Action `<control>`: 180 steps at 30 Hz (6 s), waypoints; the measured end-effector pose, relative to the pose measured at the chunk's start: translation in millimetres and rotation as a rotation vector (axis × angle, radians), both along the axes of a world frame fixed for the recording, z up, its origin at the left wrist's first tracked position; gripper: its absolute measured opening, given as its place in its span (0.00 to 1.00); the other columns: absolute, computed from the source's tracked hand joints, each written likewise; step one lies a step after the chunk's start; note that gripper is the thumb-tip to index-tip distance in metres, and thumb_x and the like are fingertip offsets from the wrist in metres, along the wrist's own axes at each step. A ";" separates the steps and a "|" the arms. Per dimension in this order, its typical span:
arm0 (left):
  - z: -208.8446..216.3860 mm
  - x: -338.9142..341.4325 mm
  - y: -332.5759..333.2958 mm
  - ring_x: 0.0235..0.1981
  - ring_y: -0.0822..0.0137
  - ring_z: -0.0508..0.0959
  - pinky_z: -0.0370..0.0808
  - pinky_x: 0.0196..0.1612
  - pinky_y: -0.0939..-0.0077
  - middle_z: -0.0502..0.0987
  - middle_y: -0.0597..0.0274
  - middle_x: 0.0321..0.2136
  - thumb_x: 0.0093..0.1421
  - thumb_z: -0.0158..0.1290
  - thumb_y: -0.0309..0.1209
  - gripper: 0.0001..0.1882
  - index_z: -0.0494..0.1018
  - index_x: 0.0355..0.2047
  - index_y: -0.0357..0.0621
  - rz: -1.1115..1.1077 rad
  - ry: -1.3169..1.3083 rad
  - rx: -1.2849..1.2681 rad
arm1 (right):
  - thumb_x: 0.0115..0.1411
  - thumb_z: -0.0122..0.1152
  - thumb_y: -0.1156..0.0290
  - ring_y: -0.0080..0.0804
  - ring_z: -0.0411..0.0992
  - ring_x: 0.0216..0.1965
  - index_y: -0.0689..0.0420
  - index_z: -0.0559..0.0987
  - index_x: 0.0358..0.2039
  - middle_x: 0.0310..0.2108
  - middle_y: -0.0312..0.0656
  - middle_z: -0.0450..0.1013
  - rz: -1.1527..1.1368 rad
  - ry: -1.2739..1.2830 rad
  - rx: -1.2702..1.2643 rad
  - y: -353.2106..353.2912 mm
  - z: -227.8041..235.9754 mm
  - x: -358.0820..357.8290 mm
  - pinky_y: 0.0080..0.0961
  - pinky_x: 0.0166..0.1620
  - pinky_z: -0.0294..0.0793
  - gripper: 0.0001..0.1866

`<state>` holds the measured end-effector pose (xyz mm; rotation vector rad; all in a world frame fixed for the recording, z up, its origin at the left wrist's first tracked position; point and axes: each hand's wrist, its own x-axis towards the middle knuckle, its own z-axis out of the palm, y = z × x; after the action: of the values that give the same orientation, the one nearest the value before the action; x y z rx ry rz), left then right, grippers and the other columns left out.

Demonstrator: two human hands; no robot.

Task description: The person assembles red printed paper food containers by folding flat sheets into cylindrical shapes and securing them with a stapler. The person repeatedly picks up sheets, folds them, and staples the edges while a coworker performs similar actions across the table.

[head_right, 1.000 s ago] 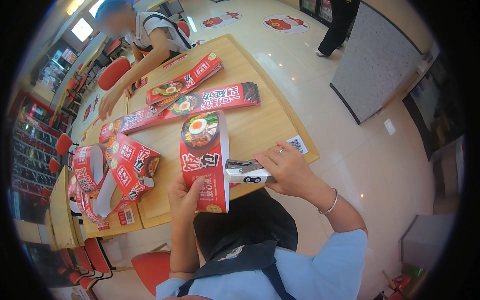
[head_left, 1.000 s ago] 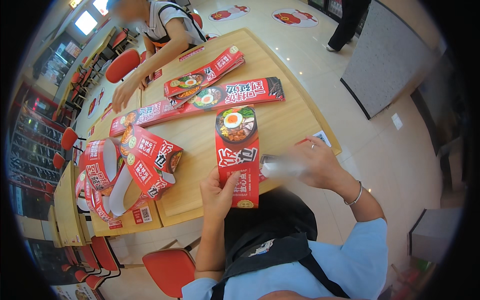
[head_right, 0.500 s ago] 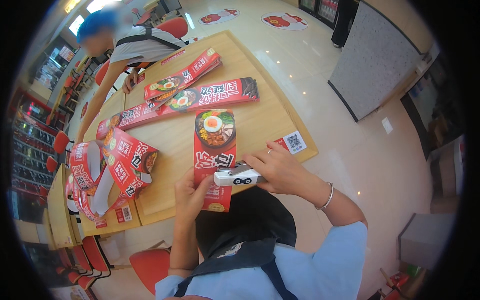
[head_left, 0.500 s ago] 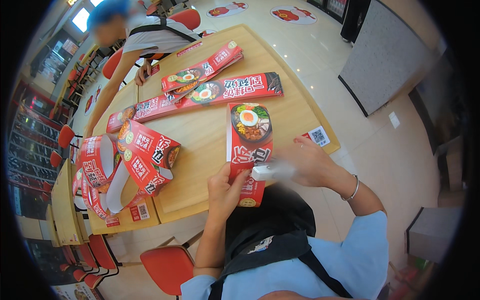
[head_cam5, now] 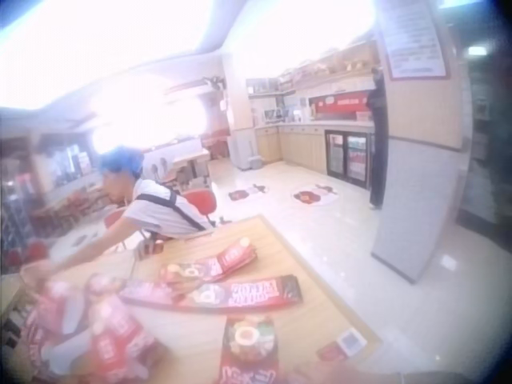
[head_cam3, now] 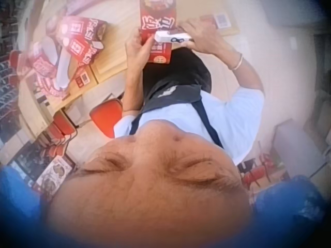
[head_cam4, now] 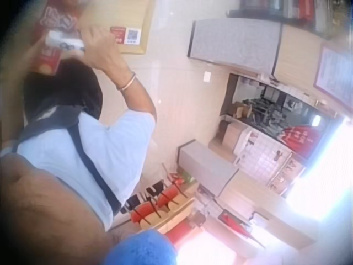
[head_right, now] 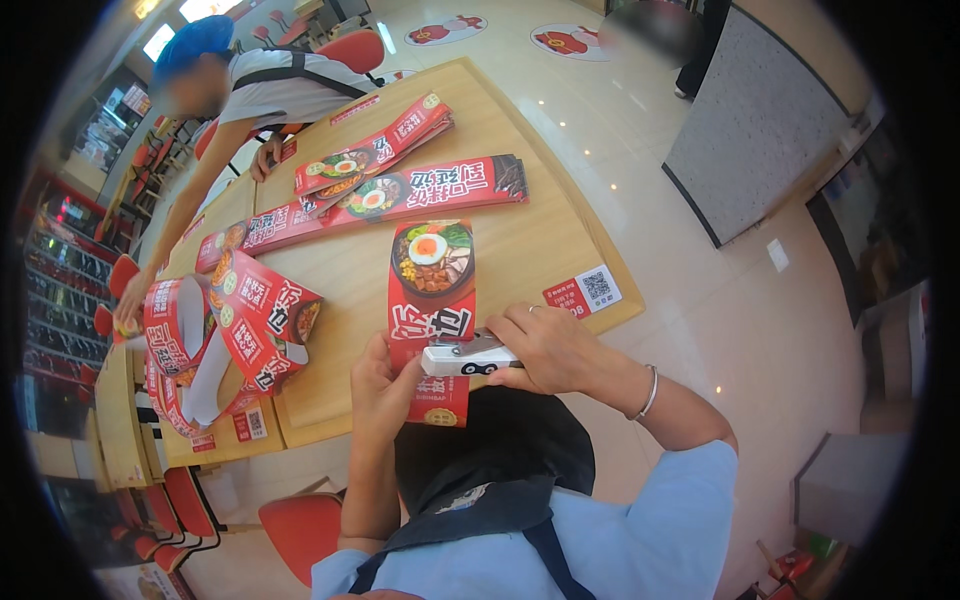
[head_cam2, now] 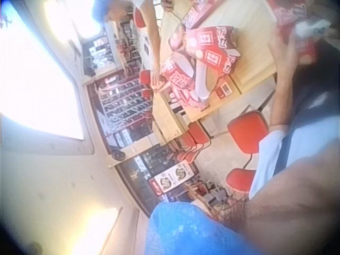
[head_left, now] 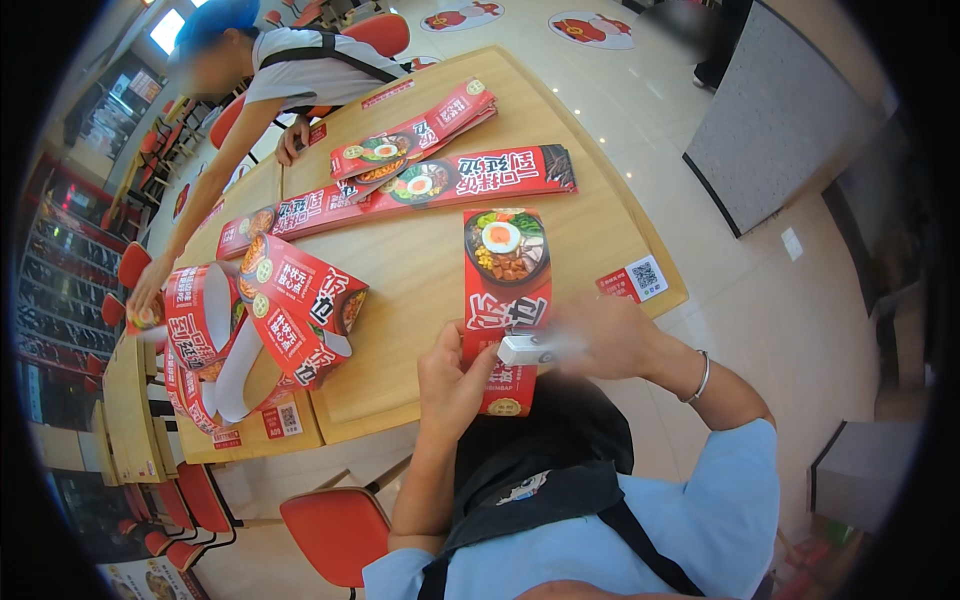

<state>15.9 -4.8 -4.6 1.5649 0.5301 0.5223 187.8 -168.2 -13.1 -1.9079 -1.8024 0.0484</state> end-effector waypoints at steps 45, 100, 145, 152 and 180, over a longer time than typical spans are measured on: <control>198.9 -20.2 170.8 0.35 0.53 0.78 0.74 0.35 0.62 0.77 0.53 0.32 0.55 0.52 0.25 0.12 0.70 0.41 0.45 0.183 0.049 1.640 | 0.40 0.72 0.67 0.45 0.65 0.47 0.59 0.70 0.48 0.46 0.46 0.67 -0.173 -0.326 -0.022 15.6 -5.9 44.1 0.42 0.53 0.63 0.33; -28.1 20.1 73.2 0.64 0.52 0.60 0.58 0.65 0.60 0.60 0.47 0.61 0.62 0.55 0.34 0.33 0.54 0.63 0.37 -0.526 -0.017 -0.757 | 0.51 0.60 0.75 0.39 0.74 0.34 0.59 0.74 0.24 0.28 0.41 0.74 -0.133 -0.527 0.274 100.5 18.9 131.8 0.35 0.45 0.73 0.04; 66.3 -30.2 34.5 0.31 0.74 0.76 0.72 0.34 0.78 0.78 0.61 0.32 0.54 0.61 0.27 0.09 0.76 0.31 0.34 -0.248 -0.051 0.086 | 0.57 0.59 0.75 0.31 0.73 0.38 0.60 0.76 0.38 0.38 0.44 0.74 -0.079 0.385 0.467 27.4 70.6 -2.8 0.26 0.40 0.73 0.08; 59.6 -44.4 8.9 0.30 0.70 0.78 0.73 0.33 0.77 0.78 0.59 0.29 0.51 0.62 0.24 0.08 0.76 0.32 0.36 0.290 -0.294 0.433 | 0.53 0.69 0.57 0.34 0.75 0.44 0.59 0.57 0.58 0.50 0.47 0.71 0.019 0.768 0.517 4.9 42.8 -33.3 0.31 0.52 0.70 0.40; 38.4 4.0 -11.3 0.51 0.61 0.75 0.70 0.55 0.63 0.72 0.53 0.51 0.68 0.41 0.34 0.18 0.64 0.55 0.38 -0.127 -0.515 -0.868 | 0.53 0.64 0.74 0.37 0.71 0.42 0.65 0.79 0.38 0.41 0.46 0.71 -0.282 0.717 0.425 37.0 42.0 -57.9 0.28 0.45 0.70 0.12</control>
<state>19.9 -16.1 33.8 0.5945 0.2002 0.4802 129.9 -131.1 28.9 -1.5424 -0.9696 0.2047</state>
